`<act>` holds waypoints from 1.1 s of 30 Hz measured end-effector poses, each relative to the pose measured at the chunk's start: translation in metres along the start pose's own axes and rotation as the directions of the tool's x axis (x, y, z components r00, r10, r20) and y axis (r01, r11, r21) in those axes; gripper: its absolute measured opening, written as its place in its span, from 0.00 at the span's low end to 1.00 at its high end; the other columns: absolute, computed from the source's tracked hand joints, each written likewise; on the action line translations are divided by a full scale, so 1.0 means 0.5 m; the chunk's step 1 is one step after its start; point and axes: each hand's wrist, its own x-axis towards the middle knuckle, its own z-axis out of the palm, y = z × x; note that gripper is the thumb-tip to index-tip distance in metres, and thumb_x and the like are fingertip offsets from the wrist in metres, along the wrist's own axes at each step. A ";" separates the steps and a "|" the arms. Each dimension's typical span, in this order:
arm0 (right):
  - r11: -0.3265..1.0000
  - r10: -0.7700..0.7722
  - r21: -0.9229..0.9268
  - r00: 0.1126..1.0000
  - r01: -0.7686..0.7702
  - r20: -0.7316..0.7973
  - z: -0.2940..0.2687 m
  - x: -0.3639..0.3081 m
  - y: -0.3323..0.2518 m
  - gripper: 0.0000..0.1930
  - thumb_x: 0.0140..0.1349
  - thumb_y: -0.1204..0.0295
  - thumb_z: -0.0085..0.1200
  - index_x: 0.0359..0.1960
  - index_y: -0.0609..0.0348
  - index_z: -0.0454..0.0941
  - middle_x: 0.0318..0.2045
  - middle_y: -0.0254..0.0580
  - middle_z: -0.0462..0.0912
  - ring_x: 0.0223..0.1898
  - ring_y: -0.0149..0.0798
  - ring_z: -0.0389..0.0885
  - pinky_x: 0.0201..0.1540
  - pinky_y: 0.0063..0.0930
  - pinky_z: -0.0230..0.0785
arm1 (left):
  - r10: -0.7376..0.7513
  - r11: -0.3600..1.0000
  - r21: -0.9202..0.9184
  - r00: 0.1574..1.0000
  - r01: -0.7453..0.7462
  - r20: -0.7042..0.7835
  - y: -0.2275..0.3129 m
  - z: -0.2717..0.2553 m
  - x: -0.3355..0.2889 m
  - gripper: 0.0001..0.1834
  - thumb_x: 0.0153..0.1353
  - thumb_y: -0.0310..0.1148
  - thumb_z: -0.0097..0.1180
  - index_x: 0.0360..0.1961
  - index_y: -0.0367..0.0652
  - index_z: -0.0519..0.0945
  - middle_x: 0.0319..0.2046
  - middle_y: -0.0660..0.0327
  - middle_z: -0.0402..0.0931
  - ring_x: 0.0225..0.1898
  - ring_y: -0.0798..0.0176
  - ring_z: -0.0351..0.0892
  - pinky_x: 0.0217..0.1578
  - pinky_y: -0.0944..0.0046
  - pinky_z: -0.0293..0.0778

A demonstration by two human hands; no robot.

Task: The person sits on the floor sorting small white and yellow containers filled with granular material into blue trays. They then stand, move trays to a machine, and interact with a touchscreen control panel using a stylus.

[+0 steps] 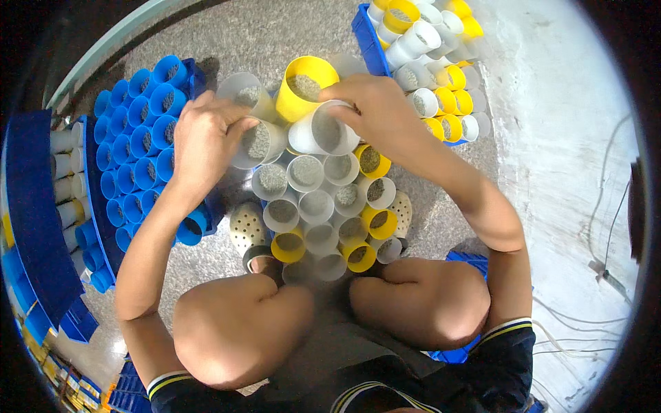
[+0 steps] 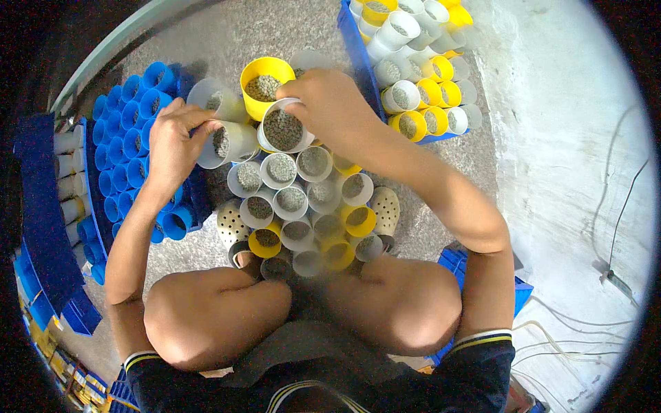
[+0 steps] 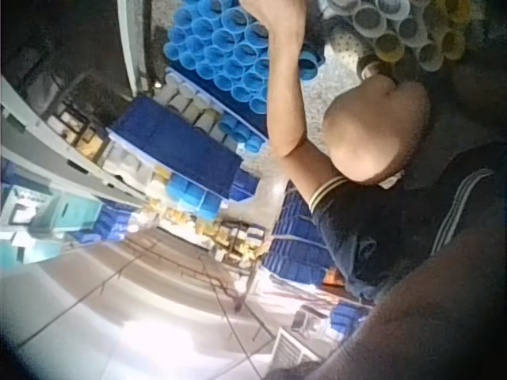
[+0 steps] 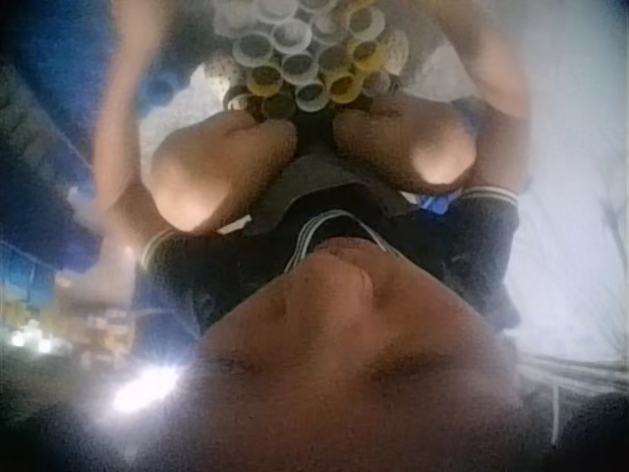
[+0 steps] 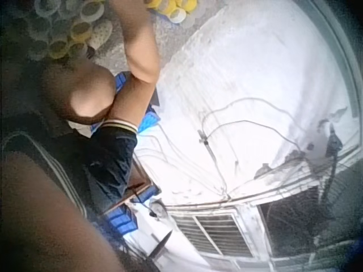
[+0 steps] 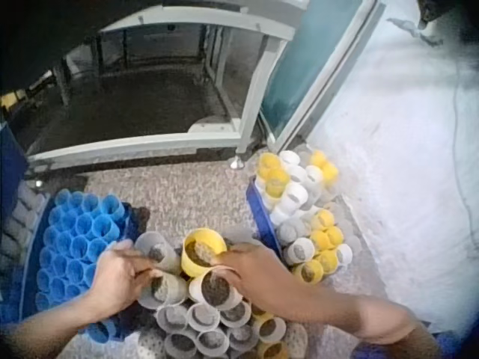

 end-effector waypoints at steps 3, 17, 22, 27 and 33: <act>0.998 -0.055 -0.029 0.998 0.053 -0.037 0.047 0.015 0.017 0.12 0.58 0.69 0.62 0.43 0.58 0.84 0.33 0.52 0.83 0.35 0.53 0.81 0.38 0.40 0.73 | 0.017 1.000 0.015 1.000 -0.017 -0.017 -0.035 0.019 -0.019 0.06 0.50 0.31 0.67 0.31 0.45 0.88 0.30 0.60 0.84 0.34 0.53 0.78 0.39 0.56 0.72; 0.997 -0.041 0.069 0.999 0.042 -0.015 0.011 0.010 0.034 0.15 0.63 0.74 0.56 0.51 0.60 0.80 0.39 0.53 0.84 0.33 0.49 0.84 0.37 0.36 0.76 | -0.061 0.972 -0.228 0.998 0.065 0.023 -0.036 0.038 -0.026 0.11 0.56 0.27 0.65 0.41 0.37 0.85 0.36 0.52 0.83 0.34 0.53 0.83 0.34 0.61 0.77; 0.999 0.020 0.048 1.000 -0.020 -0.016 -0.019 -0.019 0.055 0.15 0.65 0.74 0.56 0.53 0.58 0.80 0.41 0.50 0.84 0.29 0.40 0.84 0.34 0.30 0.76 | -0.217 0.938 -0.297 0.970 0.177 -0.108 -0.060 0.013 -0.046 0.10 0.62 0.27 0.61 0.44 0.37 0.84 0.38 0.53 0.84 0.35 0.60 0.84 0.37 0.64 0.78; 0.992 0.057 0.111 0.998 -0.057 0.004 -0.008 -0.052 0.047 0.16 0.63 0.75 0.56 0.53 0.58 0.78 0.42 0.50 0.83 0.35 0.46 0.83 0.38 0.35 0.76 | -0.477 0.681 -0.588 0.874 0.436 0.095 -0.089 0.036 -0.075 0.23 0.71 0.41 0.53 0.59 0.36 0.75 0.51 0.53 0.79 0.49 0.60 0.80 0.49 0.61 0.76; 0.982 0.046 0.182 0.999 -0.045 0.000 0.035 -0.052 0.030 0.22 0.61 0.76 0.56 0.59 0.56 0.72 0.46 0.53 0.80 0.43 0.53 0.82 0.44 0.41 0.75 | -0.510 0.099 -0.807 0.726 0.582 0.462 -0.068 0.099 -0.070 0.42 0.71 0.63 0.36 0.71 0.37 0.58 0.68 0.49 0.62 0.67 0.53 0.63 0.66 0.53 0.61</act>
